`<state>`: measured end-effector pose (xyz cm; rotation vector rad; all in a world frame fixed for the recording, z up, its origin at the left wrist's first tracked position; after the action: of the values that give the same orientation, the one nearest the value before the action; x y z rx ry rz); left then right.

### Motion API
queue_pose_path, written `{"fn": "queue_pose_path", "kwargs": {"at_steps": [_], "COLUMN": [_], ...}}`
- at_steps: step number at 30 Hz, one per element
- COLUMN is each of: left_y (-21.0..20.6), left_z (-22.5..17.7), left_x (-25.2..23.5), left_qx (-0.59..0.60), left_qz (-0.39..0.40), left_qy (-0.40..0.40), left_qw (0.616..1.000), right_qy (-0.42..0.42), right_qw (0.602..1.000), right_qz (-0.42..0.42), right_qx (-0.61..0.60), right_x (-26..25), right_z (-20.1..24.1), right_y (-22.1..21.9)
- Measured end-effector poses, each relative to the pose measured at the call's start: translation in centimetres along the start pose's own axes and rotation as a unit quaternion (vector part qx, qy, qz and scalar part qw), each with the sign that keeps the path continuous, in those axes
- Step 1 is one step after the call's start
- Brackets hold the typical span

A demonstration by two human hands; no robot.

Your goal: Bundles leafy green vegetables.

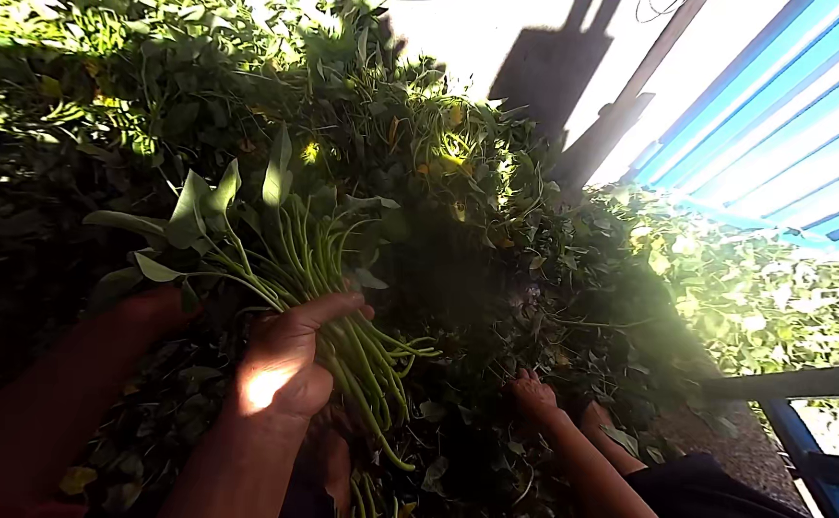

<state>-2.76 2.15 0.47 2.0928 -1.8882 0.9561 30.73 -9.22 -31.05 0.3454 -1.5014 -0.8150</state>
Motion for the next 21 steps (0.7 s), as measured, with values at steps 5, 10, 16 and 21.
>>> {"fn": "queue_pose_path", "kwargs": {"at_steps": [5, 10, 16, 21], "left_y": [-0.1, -0.2, 0.1, -0.1], "left_z": [-0.1, 0.1, 0.3, 0.6], "left_x": [0.3, 0.4, 0.4, 0.2], "left_qx": [-0.011, -0.014, -0.029, -0.028], "left_qz": [-0.008, 0.009, 0.012, 0.012], "left_qy": [-0.006, 0.000, -0.009, -0.017], "left_qw": [1.000, 1.000, 0.999, 0.999], "right_qy": [0.156, 0.201, 0.154, 0.228], "right_qw": [0.952, 0.914, 0.953, 0.966], "right_qz": [0.030, 0.026, -0.024, -0.118], "right_qx": [-0.261, -0.351, -0.259, -0.010], "right_x": [4.6, 8.9, 8.9, 8.9], "right_z": [-3.6, -4.4, -1.2, 9.1], "right_y": [5.6, 8.4, 6.9, -4.9]}}
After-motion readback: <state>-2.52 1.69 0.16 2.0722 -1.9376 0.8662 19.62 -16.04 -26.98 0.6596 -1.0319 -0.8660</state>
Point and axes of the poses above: each hand's wrist, its own x-axis away from the middle knuckle, its own y-axis out of the back of the hand, z = x × y, the point moved 2 cm from there along -x, towards the middle knuckle, and after that the axes turned 9 degrees about y, right-handed, at the moved point
